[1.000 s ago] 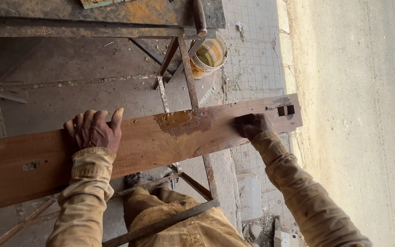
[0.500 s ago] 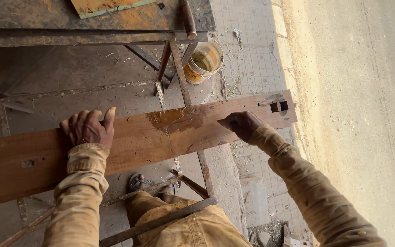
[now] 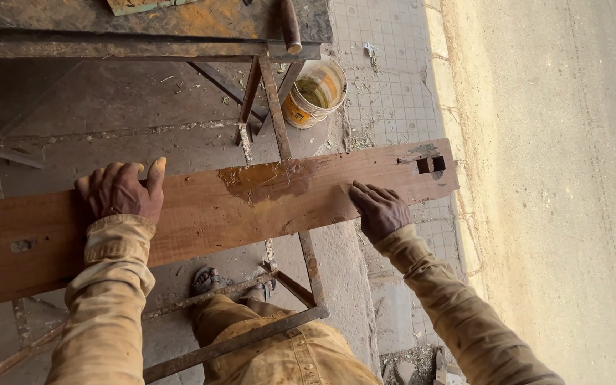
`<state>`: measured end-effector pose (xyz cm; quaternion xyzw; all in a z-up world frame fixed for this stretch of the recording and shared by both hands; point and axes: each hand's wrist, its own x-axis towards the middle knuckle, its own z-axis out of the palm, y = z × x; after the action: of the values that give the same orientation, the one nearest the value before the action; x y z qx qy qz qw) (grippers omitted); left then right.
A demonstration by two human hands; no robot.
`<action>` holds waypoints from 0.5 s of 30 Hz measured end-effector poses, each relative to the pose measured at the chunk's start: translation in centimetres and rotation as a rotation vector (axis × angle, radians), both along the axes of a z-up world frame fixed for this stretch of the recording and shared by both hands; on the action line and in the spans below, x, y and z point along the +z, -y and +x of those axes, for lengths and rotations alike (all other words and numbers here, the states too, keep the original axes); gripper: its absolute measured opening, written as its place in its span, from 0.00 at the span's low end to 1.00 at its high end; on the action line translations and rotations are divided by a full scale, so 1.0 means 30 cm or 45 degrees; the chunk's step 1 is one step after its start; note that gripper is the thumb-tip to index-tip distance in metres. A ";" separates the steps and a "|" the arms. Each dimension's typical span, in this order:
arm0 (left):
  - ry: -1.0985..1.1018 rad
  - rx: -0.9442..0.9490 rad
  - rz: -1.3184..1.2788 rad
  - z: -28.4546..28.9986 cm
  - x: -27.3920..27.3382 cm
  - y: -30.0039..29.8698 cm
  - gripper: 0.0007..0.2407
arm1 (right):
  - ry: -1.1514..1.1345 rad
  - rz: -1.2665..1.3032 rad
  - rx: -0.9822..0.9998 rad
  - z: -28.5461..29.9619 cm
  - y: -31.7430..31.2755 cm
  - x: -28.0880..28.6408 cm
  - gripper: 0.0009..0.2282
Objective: The person fills holes and recesses in a long wooden plank with wood filler. They scoop filler from a board with a small scraper, press it into the holes, and smooth it flush by hand and with the scraper, working along the plank.
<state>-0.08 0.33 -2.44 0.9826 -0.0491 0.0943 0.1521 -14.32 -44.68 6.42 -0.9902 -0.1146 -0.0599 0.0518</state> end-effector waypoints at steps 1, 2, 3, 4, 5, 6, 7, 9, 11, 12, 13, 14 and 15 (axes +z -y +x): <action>-0.004 0.000 0.006 0.002 -0.001 0.001 0.27 | -0.004 0.006 0.000 -0.014 -0.017 -0.013 0.13; 0.003 0.005 0.002 0.001 -0.004 0.001 0.27 | 0.041 -0.044 -0.012 -0.032 -0.034 -0.027 0.13; 0.010 0.010 -0.003 0.001 -0.007 0.002 0.27 | 0.086 -0.093 -0.024 -0.049 -0.052 -0.040 0.13; 0.003 0.009 0.005 -0.003 -0.007 0.001 0.27 | 0.079 -0.086 -0.025 -0.052 -0.057 -0.035 0.13; -0.001 0.010 -0.001 -0.008 -0.006 0.000 0.27 | 0.053 -0.075 -0.032 -0.055 -0.061 -0.028 0.14; 0.001 0.006 -0.008 -0.003 -0.003 0.005 0.27 | 0.034 -0.066 -0.044 -0.055 -0.063 -0.018 0.14; -0.001 0.001 -0.003 -0.001 0.004 0.000 0.27 | 0.032 -0.060 -0.049 -0.043 -0.062 -0.015 0.14; 0.013 -0.005 0.022 -0.005 0.008 0.003 0.25 | 0.021 -0.005 -0.020 -0.033 -0.050 -0.006 0.11; -0.010 -0.001 0.044 -0.011 0.012 0.008 0.25 | -0.032 0.017 -0.024 -0.020 -0.048 0.021 0.09; -0.024 0.011 0.067 -0.011 0.016 0.006 0.25 | -0.076 0.038 -0.020 -0.009 -0.051 0.034 0.07; -0.025 0.008 0.071 -0.006 0.017 0.000 0.25 | -0.076 0.042 -0.023 0.007 -0.050 0.043 0.07; -0.014 -0.001 0.059 -0.006 0.012 0.000 0.25 | -0.116 0.056 0.001 0.013 -0.046 0.054 0.06; -0.003 -0.011 0.048 -0.007 0.007 0.001 0.24 | -0.156 0.070 0.024 0.019 -0.041 0.064 0.06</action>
<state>-0.29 0.32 -2.23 0.9852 -0.0548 0.0917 0.1339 -13.76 -43.45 8.35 -0.9891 -0.1191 -0.0019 0.0866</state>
